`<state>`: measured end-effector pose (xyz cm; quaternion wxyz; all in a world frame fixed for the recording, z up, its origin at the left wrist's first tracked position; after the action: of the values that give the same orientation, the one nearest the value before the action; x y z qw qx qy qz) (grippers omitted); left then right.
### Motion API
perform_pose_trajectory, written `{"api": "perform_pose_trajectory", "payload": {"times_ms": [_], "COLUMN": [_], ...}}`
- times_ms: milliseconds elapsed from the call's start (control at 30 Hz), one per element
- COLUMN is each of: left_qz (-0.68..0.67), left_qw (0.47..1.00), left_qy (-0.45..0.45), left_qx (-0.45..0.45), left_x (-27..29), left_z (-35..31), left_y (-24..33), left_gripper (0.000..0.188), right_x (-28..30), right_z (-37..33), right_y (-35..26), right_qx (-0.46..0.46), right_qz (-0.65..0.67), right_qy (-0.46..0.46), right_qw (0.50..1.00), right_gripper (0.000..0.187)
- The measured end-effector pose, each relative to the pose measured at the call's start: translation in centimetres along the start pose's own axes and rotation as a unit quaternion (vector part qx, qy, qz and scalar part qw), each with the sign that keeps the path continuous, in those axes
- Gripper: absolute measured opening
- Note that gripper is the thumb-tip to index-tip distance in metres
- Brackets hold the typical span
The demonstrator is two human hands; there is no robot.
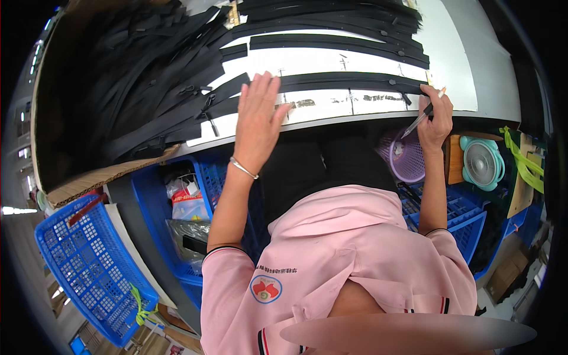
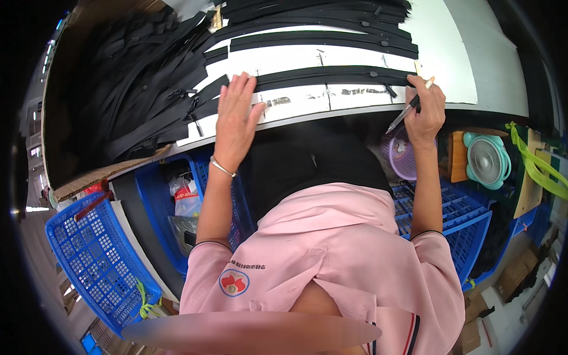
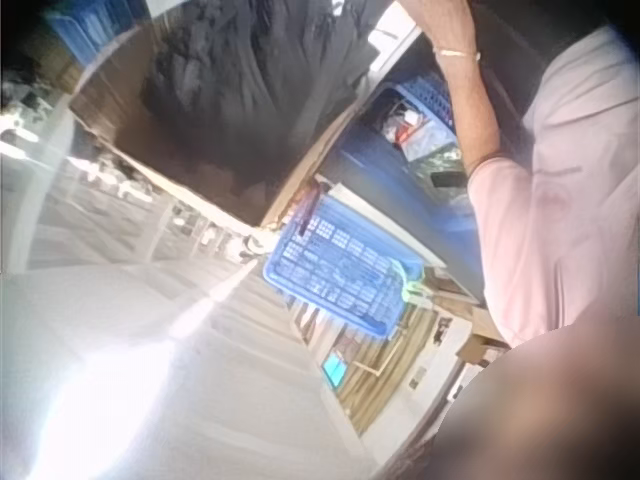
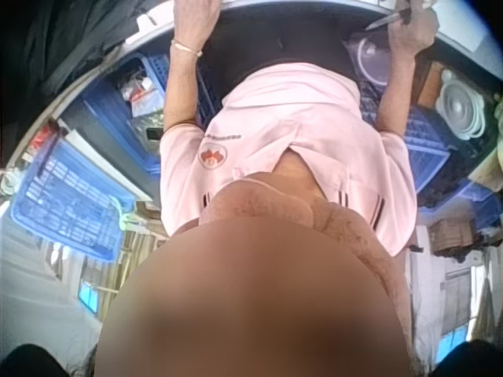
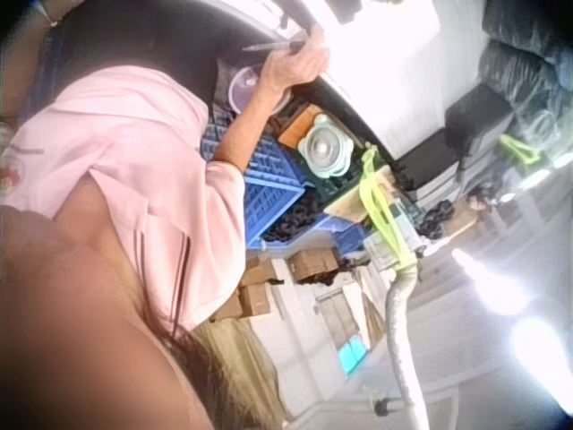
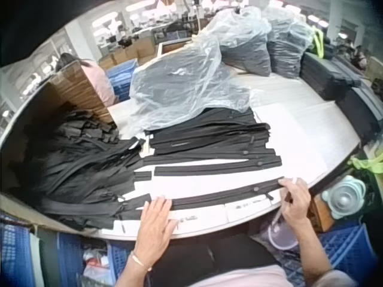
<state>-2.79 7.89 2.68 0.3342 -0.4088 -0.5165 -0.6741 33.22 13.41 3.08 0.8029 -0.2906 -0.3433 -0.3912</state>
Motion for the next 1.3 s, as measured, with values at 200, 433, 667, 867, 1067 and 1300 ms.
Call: {"api": "perform_pose_trajectory", "payload": {"times_ms": [200, 433, 667, 867, 1067, 1300], "left_qz": [0.019, 0.054, 0.027, 0.004, 0.007, -0.003], "left_qw": [0.999, 0.998, 0.998, 0.996, 0.995, 0.994], "left_qy": [0.047, 0.003, 0.001, 0.035, 0.049, 0.070], "left_qx": [0.016, 0.021, 0.062, 0.078, 0.085, 0.079], "left_x": [2.0, -0.7, -1.0, -1.1, -1.3, -1.2], "left_z": [-1.4, -2.2, -3.6, -3.5, -3.6, -3.4], "left_y": [-1.2, 1.6, 1.6, 1.5, 1.5, 1.4], "left_gripper": [0.059, 0.067, 0.064, 0.059, 0.057, 0.063], "right_x": [-1.0, -0.7, -0.6, -1.6, -6.5, -10.9], "right_z": [-0.9, -0.6, -0.3, 2.3, 7.6, 8.1], "right_y": [0.6, -0.1, -0.1, -4.3, -14.3, -17.3], "right_qx": [-0.041, -0.006, -0.006, -0.229, -0.165, -0.090], "right_qz": [0.013, -0.058, -0.065, 0.326, 0.491, 0.461], "right_qy": [-0.007, -0.013, -0.030, -0.038, -0.178, -0.218], "right_qw": [0.999, 0.998, 0.997, 0.916, 0.837, 0.856], "right_gripper": [0.028, 0.031, 0.033, 0.030, 0.017, 0.022]}}
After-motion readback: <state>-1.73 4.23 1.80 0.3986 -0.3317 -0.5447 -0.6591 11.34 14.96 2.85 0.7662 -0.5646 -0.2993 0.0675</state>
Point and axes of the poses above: each hand's wrist, its own z-axis towards the middle knuckle, its own x-axis out of the back of the hand, y = z × x, the point moved 5 cm from there along z, towards the middle knuckle, and after that the axes turned 10 degrees about -y, right-handed, at the moved point
